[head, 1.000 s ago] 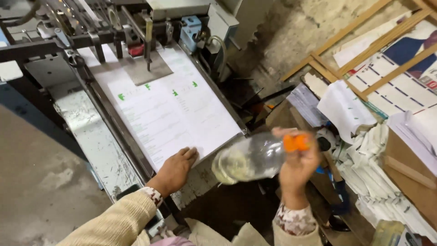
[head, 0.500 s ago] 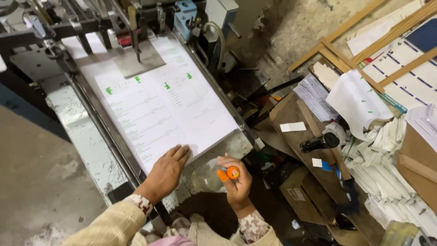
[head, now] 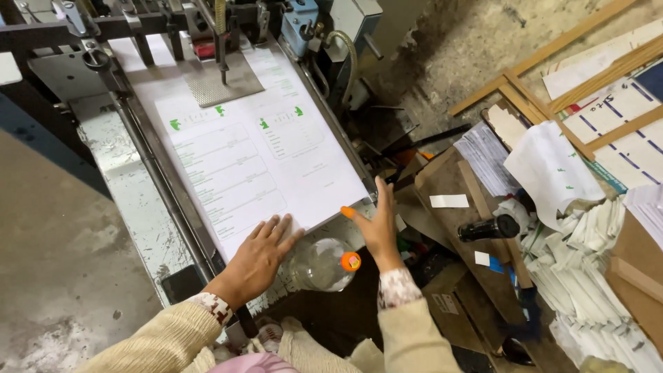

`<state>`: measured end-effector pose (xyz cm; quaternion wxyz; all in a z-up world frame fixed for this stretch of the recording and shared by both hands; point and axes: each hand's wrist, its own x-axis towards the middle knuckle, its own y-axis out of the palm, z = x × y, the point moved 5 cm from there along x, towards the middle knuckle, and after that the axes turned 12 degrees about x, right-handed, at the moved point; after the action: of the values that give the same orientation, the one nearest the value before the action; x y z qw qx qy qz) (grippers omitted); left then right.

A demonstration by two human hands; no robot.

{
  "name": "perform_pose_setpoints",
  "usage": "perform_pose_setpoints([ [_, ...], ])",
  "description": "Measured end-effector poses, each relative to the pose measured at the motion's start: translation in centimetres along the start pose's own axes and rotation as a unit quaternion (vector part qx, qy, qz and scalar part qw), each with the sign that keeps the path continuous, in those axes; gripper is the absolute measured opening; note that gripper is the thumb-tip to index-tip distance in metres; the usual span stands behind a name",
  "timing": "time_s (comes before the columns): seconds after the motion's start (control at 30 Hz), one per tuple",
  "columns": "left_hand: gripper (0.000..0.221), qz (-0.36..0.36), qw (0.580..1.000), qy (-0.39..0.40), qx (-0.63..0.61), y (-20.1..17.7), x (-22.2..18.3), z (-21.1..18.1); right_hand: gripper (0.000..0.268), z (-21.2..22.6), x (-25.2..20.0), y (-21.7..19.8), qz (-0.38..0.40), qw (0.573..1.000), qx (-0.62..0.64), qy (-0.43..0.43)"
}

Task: Operating a printing machine by using the control panel, adjusting mechanical settings, and managing paper flow.

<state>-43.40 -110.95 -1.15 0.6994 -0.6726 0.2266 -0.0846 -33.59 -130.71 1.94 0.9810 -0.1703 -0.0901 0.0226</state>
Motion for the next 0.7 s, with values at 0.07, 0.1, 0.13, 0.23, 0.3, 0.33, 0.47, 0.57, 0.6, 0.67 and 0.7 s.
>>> perform_pose_setpoints([
  [0.07, 0.073, 0.017, 1.000, 0.001, -0.001, -0.7, -0.3, 0.0, 0.101, 0.4, 1.0, 0.6, 0.034, 0.991, -0.123, 0.029],
  [0.1, 0.070, 0.026, 1.000, 0.006, 0.007, -0.8, -0.4, -0.2, 0.105, 0.8, 1.2, 1.0, 0.045, 0.987, -0.149, 0.047],
  [0.13, 0.066, 0.035, 0.999, 0.011, 0.015, -0.9, -0.5, -0.2, 0.110, 1.1, 1.5, 1.4, 0.055, 0.981, -0.175, 0.065],
  [0.23, 0.062, 0.021, 1.000, 0.015, 0.018, 0.1, -0.1, -0.2, 0.127, -0.5, 2.1, 1.9, 0.055, 0.963, -0.227, 0.136],
  [0.3, 0.061, 0.031, 0.999, 0.014, 0.011, -0.4, -0.2, -0.3, 0.126, 0.1, 2.1, 2.1, 0.050, 0.962, -0.226, 0.148],
  [0.33, 0.060, 0.038, 0.999, 0.013, 0.006, -0.7, -0.2, -0.3, 0.125, 0.4, 2.1, 2.1, 0.041, 0.961, -0.224, 0.157],
  [0.47, 0.058, 0.051, 0.999, 0.010, 0.009, -0.5, 0.0, -0.5, 0.126, 1.3, 1.8, 2.5, 0.030, 0.960, -0.233, 0.153],
  [0.57, 0.058, 0.033, 0.999, 0.013, 0.012, -0.1, 0.1, -0.5, 0.123, 0.9, 1.8, 2.9, 0.018, 0.955, -0.270, 0.123],
  [0.6, 0.059, 0.024, 1.000, 0.011, 0.016, 0.4, 0.4, -0.5, 0.124, 0.4, 1.8, 2.9, 0.019, 0.952, -0.282, 0.118],
  [0.67, 0.060, 0.015, 1.000, 0.011, 0.022, 1.0, 0.7, -0.5, 0.125, 0.0, 1.8, 2.9, 0.019, 0.949, -0.292, 0.115],
  [0.7, 0.060, 0.014, 1.000, 0.013, 0.025, 1.2, 0.7, -0.5, 0.123, 0.1, 1.7, 2.9, 0.019, 0.950, -0.294, 0.109],
])
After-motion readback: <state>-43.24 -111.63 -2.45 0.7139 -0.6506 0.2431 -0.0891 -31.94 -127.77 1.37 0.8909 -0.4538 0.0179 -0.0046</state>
